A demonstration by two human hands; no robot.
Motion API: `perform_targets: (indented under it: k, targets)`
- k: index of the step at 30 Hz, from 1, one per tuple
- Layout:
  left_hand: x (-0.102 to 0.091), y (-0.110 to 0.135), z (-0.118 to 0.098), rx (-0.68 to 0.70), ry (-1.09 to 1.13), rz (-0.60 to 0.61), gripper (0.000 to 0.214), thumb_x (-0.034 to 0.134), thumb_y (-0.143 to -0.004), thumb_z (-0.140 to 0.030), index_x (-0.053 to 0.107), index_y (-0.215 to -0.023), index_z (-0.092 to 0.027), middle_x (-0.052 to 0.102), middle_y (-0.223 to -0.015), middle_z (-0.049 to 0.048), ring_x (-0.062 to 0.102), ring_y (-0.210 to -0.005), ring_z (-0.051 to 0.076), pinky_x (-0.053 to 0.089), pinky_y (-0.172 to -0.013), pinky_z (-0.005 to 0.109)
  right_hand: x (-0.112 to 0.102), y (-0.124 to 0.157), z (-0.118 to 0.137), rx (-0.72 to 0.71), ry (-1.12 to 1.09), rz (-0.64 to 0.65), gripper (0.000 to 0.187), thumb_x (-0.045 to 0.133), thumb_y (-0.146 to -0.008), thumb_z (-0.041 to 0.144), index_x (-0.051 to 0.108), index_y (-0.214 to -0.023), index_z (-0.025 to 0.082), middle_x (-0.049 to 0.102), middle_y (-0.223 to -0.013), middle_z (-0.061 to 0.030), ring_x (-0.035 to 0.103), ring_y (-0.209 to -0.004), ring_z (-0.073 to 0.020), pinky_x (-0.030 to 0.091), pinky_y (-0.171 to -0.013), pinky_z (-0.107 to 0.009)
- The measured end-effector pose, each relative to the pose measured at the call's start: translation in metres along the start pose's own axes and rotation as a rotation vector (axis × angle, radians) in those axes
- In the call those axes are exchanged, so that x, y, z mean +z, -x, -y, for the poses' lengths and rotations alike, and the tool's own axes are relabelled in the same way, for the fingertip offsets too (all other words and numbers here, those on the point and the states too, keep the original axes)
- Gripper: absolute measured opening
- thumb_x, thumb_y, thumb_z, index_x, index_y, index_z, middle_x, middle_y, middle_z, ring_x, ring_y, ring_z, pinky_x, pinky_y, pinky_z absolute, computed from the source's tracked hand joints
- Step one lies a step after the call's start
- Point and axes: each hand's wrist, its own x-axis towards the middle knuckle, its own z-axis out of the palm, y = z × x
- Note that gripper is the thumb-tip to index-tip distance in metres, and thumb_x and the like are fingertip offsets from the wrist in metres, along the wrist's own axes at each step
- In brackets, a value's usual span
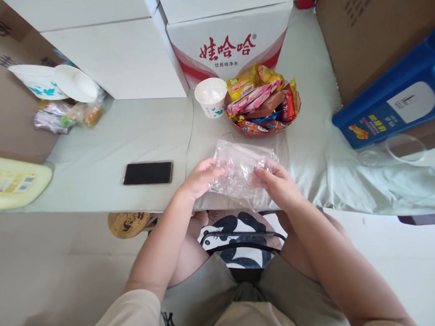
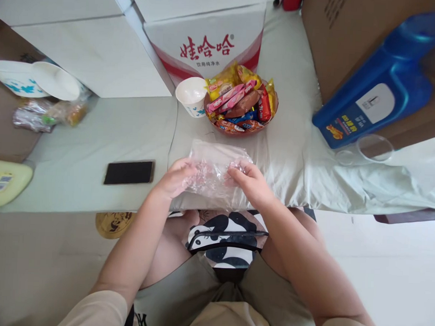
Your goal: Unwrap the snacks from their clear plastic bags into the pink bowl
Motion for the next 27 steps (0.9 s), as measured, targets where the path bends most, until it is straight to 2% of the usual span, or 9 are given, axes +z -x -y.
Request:
perform_targets:
  k: [5, 7, 11, 14, 18, 19, 21, 24, 27]
  targets:
    - [-0.007, 0.004, 0.0, -0.114, -0.077, 0.02, 0.038, 0.077, -0.071, -0.041, 0.064, -0.1, -0.019, 0.055, -0.054, -0.0069, 0.053, -0.043, 0.011, 0.039, -0.04, 0.02, -0.004, 0.0, 0.002, -0.051, 0.279, 0.072, 0.029, 0.065, -0.081, 0.049, 0.068, -0.094, 0.023, 0.064, -0.06, 0.0018, 0.063, -0.059, -0.0172, 0.054, -0.063, -0.032]
    - [-0.01, 0.006, -0.003, -0.115, -0.003, 0.04, 0.038, 0.078, -0.07, -0.041, 0.063, -0.099, -0.022, 0.05, -0.049, -0.0093, 0.05, -0.038, 0.011, 0.036, -0.038, 0.02, -0.007, 0.002, -0.001, -0.143, 0.214, 0.027, 0.03, 0.065, -0.083, 0.051, 0.07, -0.092, 0.023, 0.067, -0.066, 0.0, 0.062, -0.06, -0.0169, 0.053, -0.063, -0.032]
    - [-0.013, 0.009, -0.011, 0.021, 0.169, 0.114, 0.034, 0.074, -0.065, -0.049, 0.059, -0.068, -0.018, 0.052, -0.051, -0.0036, 0.049, -0.043, 0.01, 0.04, -0.044, 0.024, -0.012, 0.006, -0.002, -0.275, -0.052, 0.109, 0.036, 0.063, -0.082, 0.057, 0.074, -0.082, 0.022, 0.071, -0.079, -0.0049, 0.063, -0.067, -0.017, 0.051, -0.063, -0.031]
    - [-0.014, 0.003, -0.011, 0.146, 0.02, 0.138, 0.043, 0.066, -0.07, -0.055, 0.055, -0.055, -0.016, 0.054, -0.059, 0.0009, 0.051, -0.055, 0.011, 0.041, -0.053, 0.025, -0.014, 0.004, 0.0, -0.256, 0.027, 0.283, 0.052, 0.049, -0.087, 0.064, 0.075, -0.076, 0.02, 0.073, -0.086, -0.009, 0.067, -0.076, -0.0211, 0.053, -0.071, -0.035]
    - [-0.022, -0.012, -0.004, 0.183, -0.327, -0.076, 0.023, 0.077, -0.061, -0.028, 0.06, -0.072, -0.017, 0.055, -0.066, -0.0039, 0.048, -0.059, 0.008, 0.037, -0.058, 0.022, -0.011, -0.004, -0.003, -0.165, 0.455, 0.048, 0.029, 0.066, -0.081, 0.048, 0.068, -0.075, 0.02, 0.064, -0.068, -0.0025, 0.058, -0.064, -0.017, 0.048, -0.065, -0.032]
    - [-0.026, -0.017, -0.003, 0.201, -0.335, -0.14, 0.025, 0.076, -0.06, -0.024, 0.061, -0.079, -0.018, 0.057, -0.069, -0.0042, 0.05, -0.062, 0.009, 0.038, -0.06, 0.022, -0.01, -0.006, -0.004, -0.17, 0.472, -0.047, 0.024, 0.069, -0.078, 0.043, 0.069, -0.087, 0.021, 0.063, -0.068, -0.0002, 0.057, -0.062, -0.0158, 0.047, -0.064, -0.031]
    - [-0.034, -0.024, -0.002, 0.282, -0.27, -0.284, 0.029, 0.074, -0.06, -0.022, 0.061, -0.086, -0.019, 0.059, -0.076, -0.0035, 0.054, -0.067, 0.009, 0.041, -0.064, 0.022, -0.009, -0.01, -0.008, -0.198, 0.375, -0.151, 0.048, 0.07, -0.075, 0.038, 0.061, -0.119, 0.023, 0.064, -0.075, 0.0022, 0.059, -0.064, -0.0153, 0.049, -0.066, -0.031]
    - [-0.04, -0.028, -0.005, 0.419, -0.151, -0.464, 0.03, 0.076, -0.06, -0.02, 0.06, -0.086, -0.02, 0.056, -0.078, -0.0037, 0.053, -0.067, 0.008, 0.042, -0.065, 0.021, -0.008, -0.014, -0.013, -0.192, 0.249, -0.104, 0.06, 0.069, -0.075, 0.041, 0.052, -0.13, 0.023, 0.066, -0.085, -0.0006, 0.064, -0.074, -0.0175, 0.053, -0.073, -0.033]
    - [-0.035, -0.022, -0.009, 0.39, -0.047, -0.385, 0.033, 0.079, -0.057, -0.019, 0.059, -0.084, -0.02, 0.055, -0.075, -0.0042, 0.051, -0.066, 0.008, 0.042, -0.064, 0.02, -0.01, -0.017, -0.015, -0.233, 0.309, -0.121, 0.05, 0.07, -0.077, 0.047, 0.058, -0.118, 0.022, 0.067, -0.106, -0.0092, 0.066, -0.098, -0.0241, 0.054, -0.086, -0.04]
